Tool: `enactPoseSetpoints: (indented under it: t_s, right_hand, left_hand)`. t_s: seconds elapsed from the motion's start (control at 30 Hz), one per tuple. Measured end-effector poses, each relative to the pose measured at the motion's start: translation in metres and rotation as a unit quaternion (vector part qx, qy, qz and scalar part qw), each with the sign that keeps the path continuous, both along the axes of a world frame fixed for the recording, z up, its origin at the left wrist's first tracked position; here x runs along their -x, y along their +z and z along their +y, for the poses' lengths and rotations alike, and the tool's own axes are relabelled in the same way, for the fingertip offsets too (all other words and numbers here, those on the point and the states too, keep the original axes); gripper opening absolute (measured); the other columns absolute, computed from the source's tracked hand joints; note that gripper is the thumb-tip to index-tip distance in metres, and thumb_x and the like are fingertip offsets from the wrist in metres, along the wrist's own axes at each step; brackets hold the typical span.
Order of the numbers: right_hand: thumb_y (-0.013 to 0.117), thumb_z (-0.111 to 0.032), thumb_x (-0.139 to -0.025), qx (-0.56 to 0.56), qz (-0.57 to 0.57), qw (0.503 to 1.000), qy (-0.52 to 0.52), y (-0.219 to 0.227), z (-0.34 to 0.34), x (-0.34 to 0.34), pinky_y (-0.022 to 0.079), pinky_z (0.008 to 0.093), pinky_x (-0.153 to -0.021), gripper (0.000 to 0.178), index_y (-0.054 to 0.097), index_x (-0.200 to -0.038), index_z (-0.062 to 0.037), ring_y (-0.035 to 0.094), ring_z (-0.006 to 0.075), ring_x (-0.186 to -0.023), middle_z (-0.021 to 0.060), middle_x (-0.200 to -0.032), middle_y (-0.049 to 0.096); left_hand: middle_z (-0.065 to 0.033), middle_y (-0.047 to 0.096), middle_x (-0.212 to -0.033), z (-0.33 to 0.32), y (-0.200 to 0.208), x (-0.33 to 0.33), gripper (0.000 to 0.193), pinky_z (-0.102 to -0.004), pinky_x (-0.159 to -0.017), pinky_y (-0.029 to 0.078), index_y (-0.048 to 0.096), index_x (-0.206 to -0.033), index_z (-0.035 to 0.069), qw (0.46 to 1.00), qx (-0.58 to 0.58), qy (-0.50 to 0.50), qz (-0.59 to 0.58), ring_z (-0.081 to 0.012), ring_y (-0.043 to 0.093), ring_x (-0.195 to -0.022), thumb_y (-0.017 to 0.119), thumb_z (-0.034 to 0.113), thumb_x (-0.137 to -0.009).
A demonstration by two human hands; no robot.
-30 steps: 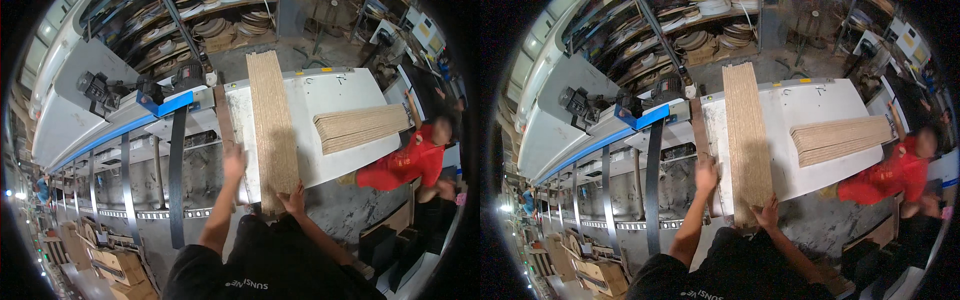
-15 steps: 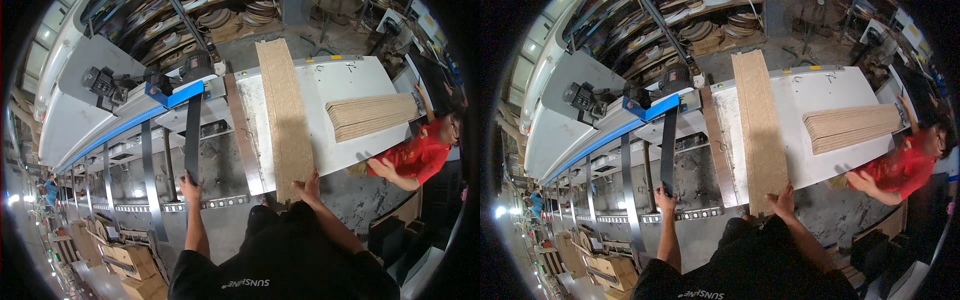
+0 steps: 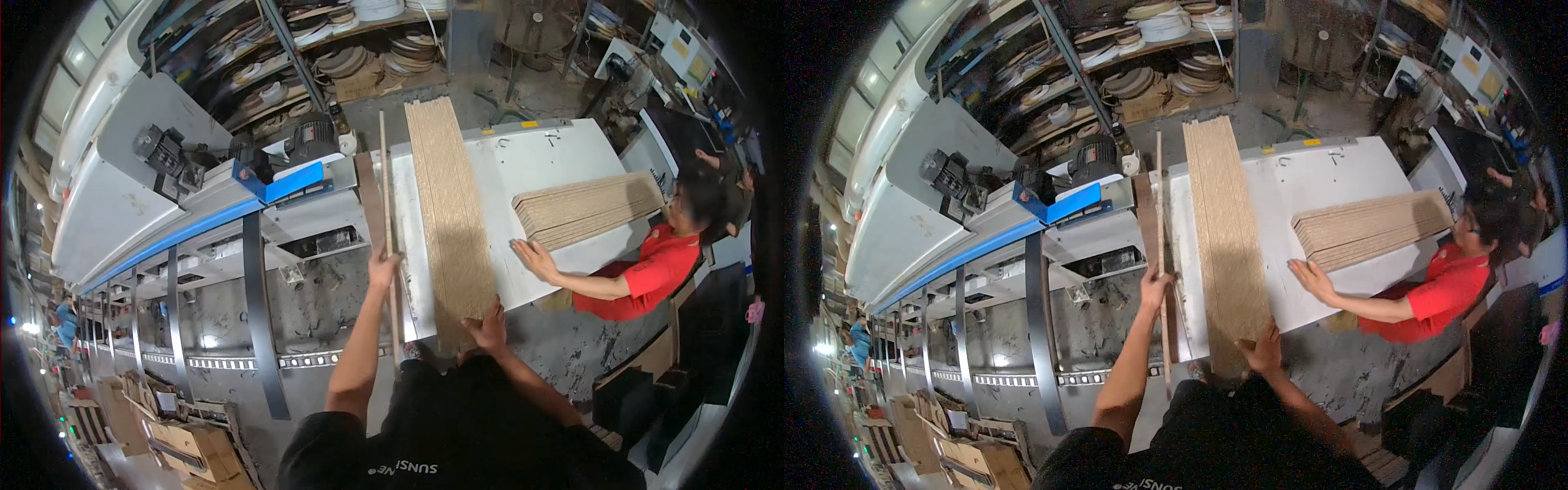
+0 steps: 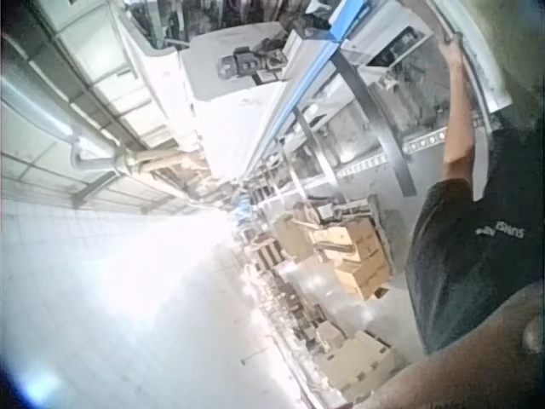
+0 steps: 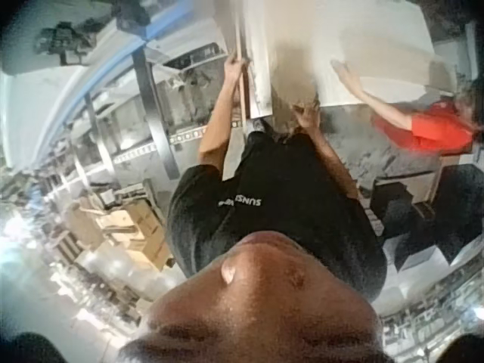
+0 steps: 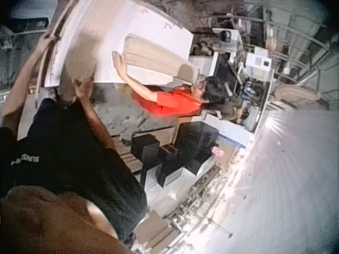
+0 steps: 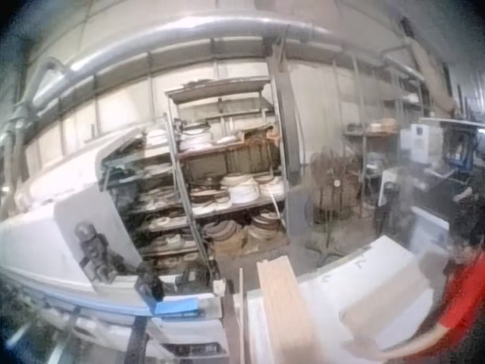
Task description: The person organizes and stacks wooden panels by hand, moving them from a workspace onto a stack and arranging thin black strips onto the panels.
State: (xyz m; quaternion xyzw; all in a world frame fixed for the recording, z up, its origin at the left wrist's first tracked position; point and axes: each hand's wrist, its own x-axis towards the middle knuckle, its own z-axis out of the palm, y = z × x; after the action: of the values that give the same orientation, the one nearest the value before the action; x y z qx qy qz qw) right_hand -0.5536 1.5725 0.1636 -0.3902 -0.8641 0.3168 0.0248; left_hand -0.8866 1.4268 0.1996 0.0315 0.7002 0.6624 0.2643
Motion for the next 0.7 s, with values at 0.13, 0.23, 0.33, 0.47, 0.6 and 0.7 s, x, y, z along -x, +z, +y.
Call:
enactPoseSetpoints:
  t_s: [0.13,0.23,0.33,0.47,0.6,0.7]
  right_hand:
    - [0.087,-0.052,-0.076,-0.037,0.016,0.998,0.037,-0.013,0.004,-0.007,0.039,0.0583,-0.116,0.134,0.006,-0.165,0.0071,0.045,0.0526,-0.137,0.0357,-0.154,0.039]
    - [0.088,-0.06,-0.075,0.039,-0.009,0.999,-0.008,0.008,-0.004,0.001,0.039,0.0589,-0.115,0.135,0.009,-0.163,0.0071,0.044,0.0544,-0.137,0.0371,-0.15,0.04]
    - [0.087,-0.059,-0.077,0.037,0.005,0.999,-0.02,0.016,-0.004,-0.005,0.038,0.0595,-0.117,0.134,0.009,-0.163,0.0072,0.042,0.0561,-0.138,0.0386,-0.151,0.037]
    - [0.087,-0.056,-0.079,0.029,0.004,1.0,0.007,0.012,-0.006,0.0,0.036,0.0608,-0.118,0.132,0.009,-0.163,0.0082,0.04,0.0573,-0.139,0.0402,-0.152,0.035]
    - [0.087,-0.059,-0.079,0.029,0.043,0.998,0.045,-0.015,0.005,-0.007,0.033,0.0624,-0.12,0.137,0.003,-0.164,0.0082,0.032,0.0573,-0.145,0.0404,-0.158,0.027]
    - [0.085,-0.063,-0.081,0.067,0.028,0.997,0.028,-0.008,0.006,-0.011,0.032,0.0634,-0.12,0.14,-0.001,-0.165,0.0082,0.028,0.056,-0.149,0.0391,-0.162,0.023]
  left_hand:
    - [-0.0199,0.074,-0.127,0.057,-0.04,-0.002,0.077,-0.0349,-0.094,0.057,0.046,-0.158,-0.004,0.995,-0.07,-0.003,0.066,-0.0238,0.072,-0.109,0.077,0.018,-0.092]
    - [-0.0273,0.074,-0.117,0.076,-0.046,-0.011,0.061,-0.0515,-0.096,0.055,0.057,-0.154,0.016,0.929,0.278,-0.073,0.234,-0.0438,0.07,-0.111,0.063,0.047,-0.102]
    - [-0.0231,0.075,-0.109,0.101,-0.035,-0.024,0.053,-0.0548,-0.097,0.053,0.061,-0.151,0.02,0.893,0.354,-0.09,0.262,-0.0447,0.07,-0.107,0.061,0.044,-0.104]
    - [-0.0217,0.075,-0.107,0.088,-0.041,-0.015,0.048,-0.0569,-0.1,0.05,0.065,-0.147,0.022,0.895,0.338,-0.029,0.29,-0.0428,0.07,-0.105,0.059,0.044,-0.105]
    - [-0.0225,0.075,-0.109,0.039,-0.025,-0.019,0.051,-0.0581,-0.111,0.041,0.064,-0.147,0.02,0.853,0.339,-0.07,0.39,-0.0394,0.066,-0.117,0.064,0.041,-0.101]
    - [-0.0225,0.064,-0.14,-0.045,0.018,-0.025,0.076,-0.0576,-0.123,0.028,0.055,-0.153,0.007,0.823,0.401,0.001,0.402,-0.0405,0.054,-0.136,0.079,0.037,-0.087]
